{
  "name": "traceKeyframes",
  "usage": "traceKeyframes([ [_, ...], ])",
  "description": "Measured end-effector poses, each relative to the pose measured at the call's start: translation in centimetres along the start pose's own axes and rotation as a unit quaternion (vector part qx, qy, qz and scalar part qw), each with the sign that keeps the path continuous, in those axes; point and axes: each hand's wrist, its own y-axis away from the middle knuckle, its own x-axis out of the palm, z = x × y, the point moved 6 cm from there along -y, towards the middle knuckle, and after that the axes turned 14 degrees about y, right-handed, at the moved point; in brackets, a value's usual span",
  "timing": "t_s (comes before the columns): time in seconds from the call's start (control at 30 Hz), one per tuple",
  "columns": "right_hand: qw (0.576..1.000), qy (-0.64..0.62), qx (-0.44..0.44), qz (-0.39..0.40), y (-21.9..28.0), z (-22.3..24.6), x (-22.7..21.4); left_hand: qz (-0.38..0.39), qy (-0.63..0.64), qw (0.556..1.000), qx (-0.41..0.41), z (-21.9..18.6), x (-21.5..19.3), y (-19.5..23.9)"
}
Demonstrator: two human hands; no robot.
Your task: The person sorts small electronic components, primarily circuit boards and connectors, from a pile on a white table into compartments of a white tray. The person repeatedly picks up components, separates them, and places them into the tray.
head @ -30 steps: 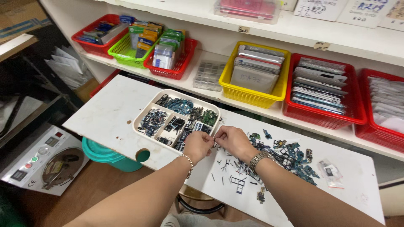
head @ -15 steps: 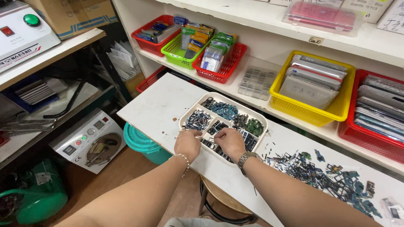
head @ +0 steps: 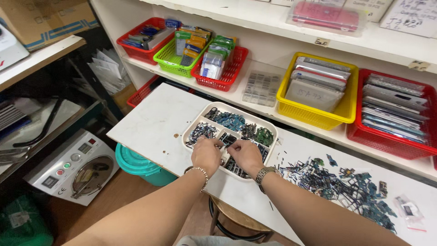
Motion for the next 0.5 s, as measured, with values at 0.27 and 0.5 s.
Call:
traceKeyframes([
  [0.27, 0.993, -0.045, 0.098, -0.049, 2.3, -7.8, -3.7, 0.009, 0.020, 0.990, 0.141, -6.2, 5.9, 1.8],
  [0.5, 0.982, -0.069, 0.169, -0.044, 6.6, -15.6, -6.9, 0.124, 0.041, 0.989, 0.069, -8.5, 13.0, 4.5],
])
